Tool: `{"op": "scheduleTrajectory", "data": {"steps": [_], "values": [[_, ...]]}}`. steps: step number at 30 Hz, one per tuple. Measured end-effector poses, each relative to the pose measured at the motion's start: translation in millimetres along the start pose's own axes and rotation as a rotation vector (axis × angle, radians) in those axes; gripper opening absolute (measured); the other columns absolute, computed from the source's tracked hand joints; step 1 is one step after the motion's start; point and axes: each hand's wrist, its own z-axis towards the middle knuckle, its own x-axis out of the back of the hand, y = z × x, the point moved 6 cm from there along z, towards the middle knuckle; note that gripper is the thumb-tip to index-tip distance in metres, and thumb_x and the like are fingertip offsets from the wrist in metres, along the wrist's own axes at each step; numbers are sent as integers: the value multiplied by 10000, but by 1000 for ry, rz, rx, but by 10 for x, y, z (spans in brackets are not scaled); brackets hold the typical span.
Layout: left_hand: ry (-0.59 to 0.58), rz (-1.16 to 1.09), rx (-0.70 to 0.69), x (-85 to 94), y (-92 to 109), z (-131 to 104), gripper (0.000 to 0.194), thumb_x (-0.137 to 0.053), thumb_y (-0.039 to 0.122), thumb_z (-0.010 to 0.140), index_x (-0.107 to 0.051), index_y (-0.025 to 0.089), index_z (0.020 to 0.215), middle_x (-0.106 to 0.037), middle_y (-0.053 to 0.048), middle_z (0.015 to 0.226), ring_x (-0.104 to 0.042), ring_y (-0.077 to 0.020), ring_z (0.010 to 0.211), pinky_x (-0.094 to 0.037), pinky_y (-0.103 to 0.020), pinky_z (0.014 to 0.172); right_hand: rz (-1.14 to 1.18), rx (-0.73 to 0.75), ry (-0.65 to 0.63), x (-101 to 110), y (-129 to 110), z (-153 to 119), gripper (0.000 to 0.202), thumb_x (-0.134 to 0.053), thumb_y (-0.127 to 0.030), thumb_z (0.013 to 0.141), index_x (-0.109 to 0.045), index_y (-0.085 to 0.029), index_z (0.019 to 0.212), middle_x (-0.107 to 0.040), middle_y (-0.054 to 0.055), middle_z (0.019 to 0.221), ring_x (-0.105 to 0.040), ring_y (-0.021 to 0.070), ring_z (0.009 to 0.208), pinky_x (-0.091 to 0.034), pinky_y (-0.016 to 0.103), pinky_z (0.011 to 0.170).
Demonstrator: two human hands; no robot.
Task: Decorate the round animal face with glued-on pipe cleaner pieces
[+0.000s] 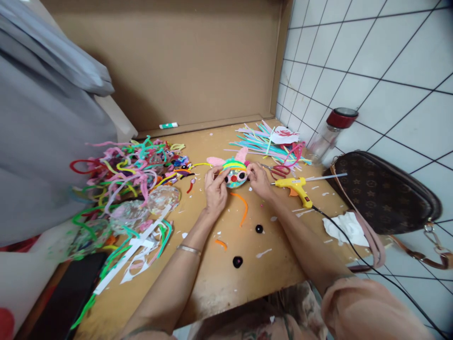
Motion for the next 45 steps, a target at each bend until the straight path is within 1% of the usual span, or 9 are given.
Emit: {"op": "scheduleTrajectory", "data": {"steps": [8, 15, 21, 24, 29, 33, 37, 41, 45], "values": [[9, 22, -12, -2, 17, 9, 359, -446, 196, 974, -731, 253, 1185, -608, -96, 1161, -583, -202, 1101, -503, -403, 976, -15, -14, 57, -14, -6, -6, 60, -411, -224, 799, -443, -251, 755, -571, 53, 817, -543, 230, 824, -448, 359, 782], [-1, 36, 2, 0, 23, 9, 367, -433, 191, 977, -729, 246, 1187, -606, -96, 1163, -579, -198, 1111, -495, -394, 988, -46, -25, 52, -27, 6, 4, 75, -404, -197, 790, -447, -251, 760, -574, 53, 828, -541, 230, 829, -445, 353, 779], [-15, 26, 24, -7, 1, 2, 364, -431, 214, 982, -728, 251, 1190, -604, -105, 1181, -577, -218, 1124, -486, -429, 1003, -11, -51, 55, -15, -5, 7, 66, -407, -214, 787, -458, -248, 765, -575, 54, 822, -543, 232, 831, -441, 355, 782], [-3, 6, 20, -1, -5, 2, 367, -431, 209, 980, -727, 251, 1193, -598, -107, 1181, -577, -215, 1128, -490, -421, 1003, 64, -82, 29, -19, 0, -3, 65, -428, -261, 804, -487, -241, 786, -578, 43, 827, -533, 215, 806, -441, 337, 767], [2, 7, 32, 4, -6, 7, 372, -433, 191, 970, -729, 253, 1186, -597, -99, 1180, -582, -207, 1126, -492, -420, 1010, 214, -156, 4, -11, 27, -16, 203, -422, -398, 866, -520, -232, 802, -557, 14, 743, -519, 185, 725, -426, 306, 708], [-5, 13, 43, 17, 5, 11, 378, -433, 184, 961, -729, 257, 1185, -597, -97, 1170, -584, -206, 1120, -497, -423, 1008, 297, -210, 0, -9, 35, -19, 228, -475, -445, 851, -526, -226, 815, -549, -12, 684, -506, 159, 633, -422, 284, 637], [-6, 0, 39, 32, 19, 13, 376, -434, 181, 958, -732, 248, 1178, -594, -107, 1166, -585, -209, 1121, -500, -425, 1005, 291, -196, 1, -7, 14, -17, 193, -511, -410, 831, -535, -221, 802, -548, -21, 659, -508, 148, 598, -428, 274, 596], [-7, 8, 60, 28, 8, 12, 369, -433, 193, 963, -734, 246, 1169, -597, -105, 1165, -587, -210, 1118, -498, -427, 1005, 220, -141, 27, 19, -20, -17, 139, -500, -347, 833, -535, -221, 784, -571, -9, 692, -538, 157, 652, -464, 289, 650], [-4, -8, 56, 31, 8, 17, 363, -435, 208, 970, -735, 244, 1173, -604, -105, 1168, -587, -215, 1121, -495, -424, 1007, 187, -111, 13, 31, -46, -15, 131, -487, -335, 836, -534, -222, 792, -578, 3, 719, -558, 171, 702, -476, 301, 690]]}}
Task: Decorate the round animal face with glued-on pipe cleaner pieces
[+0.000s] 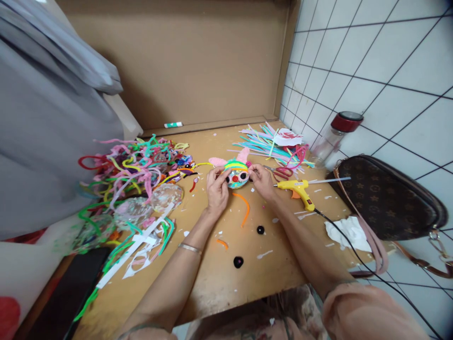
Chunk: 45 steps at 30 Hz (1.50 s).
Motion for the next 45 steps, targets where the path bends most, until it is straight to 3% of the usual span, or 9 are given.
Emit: {"op": "scheduleTrajectory", "data": {"steps": [15, 21, 28, 31, 38, 45], "values": [[33, 138, 28, 75, 78, 38, 314, -501, 385, 977, -644, 177, 1165, -632, -124, 1172, -597, -227, 1146, -484, -413, 1017, -126, 145, 9, -65, -210, -66, 83, -539, -201, 813, -606, -217, 766, -645, 62, 854, -625, 208, 804, -534, 353, 758], [85, 182, -53, 54, 142, 24, 399, -586, 458, 916, -520, 177, 1192, -561, -160, 1277, -535, -264, 1238, -431, -469, 1078, -117, 158, -44, -115, -308, -104, 102, -540, -196, 836, -635, -219, 811, -670, 90, 1019, -639, 217, 877, -545, 366, 797], [121, 137, -2, 67, 68, 11, 493, -614, 471, 893, -465, 174, 1258, -545, -153, 1265, -530, -261, 1219, -447, -435, 1031, -106, 161, -51, -145, -317, -115, 100, -546, -158, 808, -627, -214, 824, -662, 103, 1042, -642, 237, 929, -548, 393, 820], [131, 153, -6, 96, 89, 19, 490, -613, 477, 894, -478, 172, 1253, -560, -139, 1218, -544, -253, 1170, -453, -416, 999, -94, 170, -52, -155, -326, -124, 126, -541, -146, 803, -624, -219, 863, -651, 101, 1052, -636, 241, 963, -545, 403, 850], [179, 149, -39, 173, 232, 44, 255, -438, 384, 1010, -561, 186, 1113, -604, -92, 1067, -593, -187, 1021, -497, -331, 865, -106, 213, 10, -128, -373, -162, 139, -553, -216, 852, -652, -221, 950, -566, 131, 1190, -587, 274, 1146, -543, 427, 904], [183, 117, -105, 146, 336, 69, 245, -442, 376, 1012, -608, 197, 987, -653, -51, 938, -630, -179, 934, -502, -365, 896, -149, 281, 42, -115, -431, -188, 188, -544, -313, 920, -704, -224, 960, -559, 125, 1259, -593, 273, 1155, -499, 446, 1019]]}}
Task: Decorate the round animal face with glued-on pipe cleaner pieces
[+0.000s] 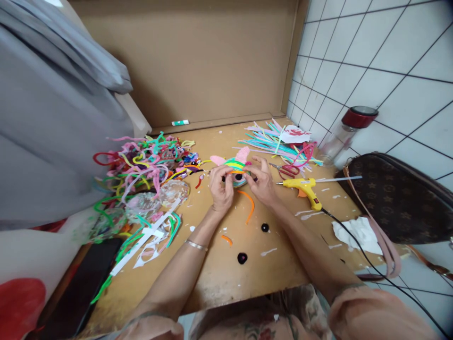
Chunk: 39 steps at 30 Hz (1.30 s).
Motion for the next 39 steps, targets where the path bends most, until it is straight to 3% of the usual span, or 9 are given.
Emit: {"op": "scheduleTrajectory", "data": {"steps": [4, 7, 10, 14, 20, 27, 39], "values": [[-33, -91, 13, -38, 58, -7, 211, -504, 365, 989, -601, 210, 1093, -677, -66, 1023, -649, -183, 981, -515, -361, 911, 31, -35, -6, -6, 33, 1, 195, -544, -326, 920, -712, -228, 904, -559, 117, 1290, -597, 282, 1164, -539, 441, 953], [-20, -99, 56, -50, 46, -20, 436, -557, 402, 959, -473, 220, 1346, -598, -136, 1305, -618, -215, 1143, -492, -395, 1001, 89, -72, -8, -24, 91, 3, 174, -561, -310, 903, -714, -227, 889, -569, 118, 1266, -602, 280, 1162, -559, 444, 919], [-63, -47, 61, -94, -1, -38, 625, -567, 458, 938, -350, 200, 1464, -469, -184, 1470, -499, -271, 1337, -412, -443, 1112, 177, -130, -20, -61, 179, 7, 156, -591, -304, 883, -722, -220, 884, -577, 120, 1236, -631, 260, 1100, -585, 417, 861], [-140, 19, 81, -157, -69, -65, 673, -582, 453, 921, -328, 189, 1486, -451, -189, 1498, -434, -288, 1403, -352, -461, 1159, 291, -199, -9, -93, 289, 7, 127, -637, -302, 850, -727, -214, 869, -593, 111, 1197, -645, 240, 1068, -602, 387, 825], [-114, 125, 173, -167, -78, -72, 813, -637, 498, 858, -279, 179, 1514, -439, -205, 1516, -441, -312, 1391, -318, -485, 1159, 356, -246, 0, -120, 353, -4, 121, -674, -328, 817, -737, -228, 843, -624, 88, 1140, -639, 238, 1078, -599, 392, 858], [-114, 221, 301, -177, -136, -103, 918, -680, 480, 787, -239, 174, 1531, -389, -207, 1558, -370, -342, 1440, -189, -529, 1212, 384, -267, -1, -160, 356, -26, 128, -689, -343, 801, -740, -231, 833, -638, 86, 1115, -636, 244, 1086, -583, 417, 896], [-130, 114, 321, -190, -213, -35, 841, -741, 310, 723, -350, 223, 1462, -389, -151, 1564, -344, -323, 1455, -253, -498, 1216, 440, -293, 32, -194, 464, -7, 156, -732, -382, 744, -737, -229, 772, -687, 63, 1008, -653, 227, 995, -535, 417, 946]]}}
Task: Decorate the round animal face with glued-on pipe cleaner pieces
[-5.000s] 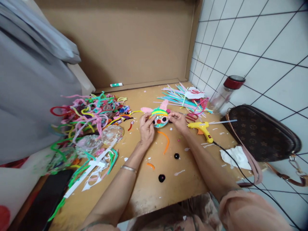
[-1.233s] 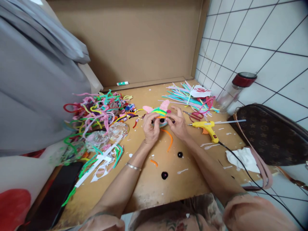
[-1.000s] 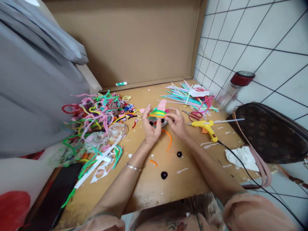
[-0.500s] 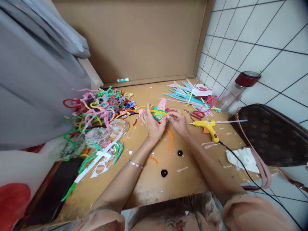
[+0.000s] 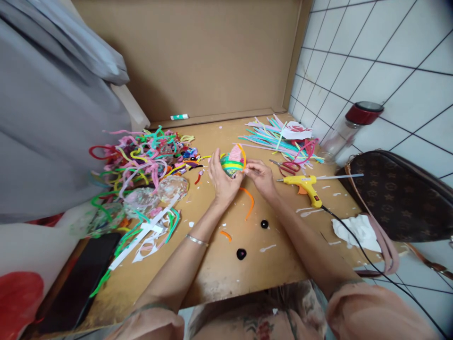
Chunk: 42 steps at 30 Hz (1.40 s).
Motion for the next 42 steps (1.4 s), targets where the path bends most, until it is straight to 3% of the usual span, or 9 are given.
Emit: {"op": "scheduleTrajectory", "data": {"steps": [13, 19, 26, 33, 37, 42], "values": [[12, 27, -24, 5, 0, 21, 842, -734, 264, 703, -360, 217, 1456, -416, -156, 1533, -411, -323, 1402, -312, -492, 1184, 169, -116, 19, -31, 78, -14, 241, -766, -450, 671, -707, -223, 727, -678, 58, 992, -651, 235, 1010, -539, 403, 934], [4, 26, -36, -2, -30, 27, 828, -717, 290, 725, -353, 209, 1464, -424, -158, 1524, -405, -315, 1411, -304, -483, 1192, 295, -276, 57, -9, 84, -19, 297, -786, -459, 634, -693, -212, 771, -711, 32, 882, -668, 184, 798, -566, 371, 817], [-62, -10, -165, 21, -45, 57, 677, -659, 425, 812, -410, 199, 1400, -478, -167, 1465, -416, -298, 1408, -302, -487, 1192, 103, -132, 131, 100, -64, 29, 308, -702, -499, 702, -619, -216, 791, -681, 17, 777, -645, 170, 721, -548, 322, 704], [-205, -47, -324, -38, 40, 20, 597, -595, 475, 865, -416, 198, 1363, -473, -194, 1449, -435, -313, 1392, -334, -520, 1166, 3, -42, 88, 69, -228, -27, 240, -603, -468, 810, -593, -230, 833, -652, -12, 681, -640, 169, 653, -538, 298, 635], [-195, -110, -361, -32, 92, -2, 554, -578, 436, 882, -425, 206, 1361, -490, -184, 1427, -452, -304, 1370, -363, -510, 1150, -53, 4, 87, 109, -280, -34, 193, -569, -413, 842, -595, -222, 852, -671, 12, 771, -658, 183, 697, -545, 320, 671], [-116, -144, -300, -8, 68, 16, 560, -597, 458, 872, -444, 189, 1338, -439, -198, 1433, -431, -312, 1383, -397, -510, 1131, -192, 90, 37, 174, -305, 7, 164, -537, -353, 872, -617, -212, 897, -662, 31, 825, -640, 199, 746, -536, 344, 699]]}}
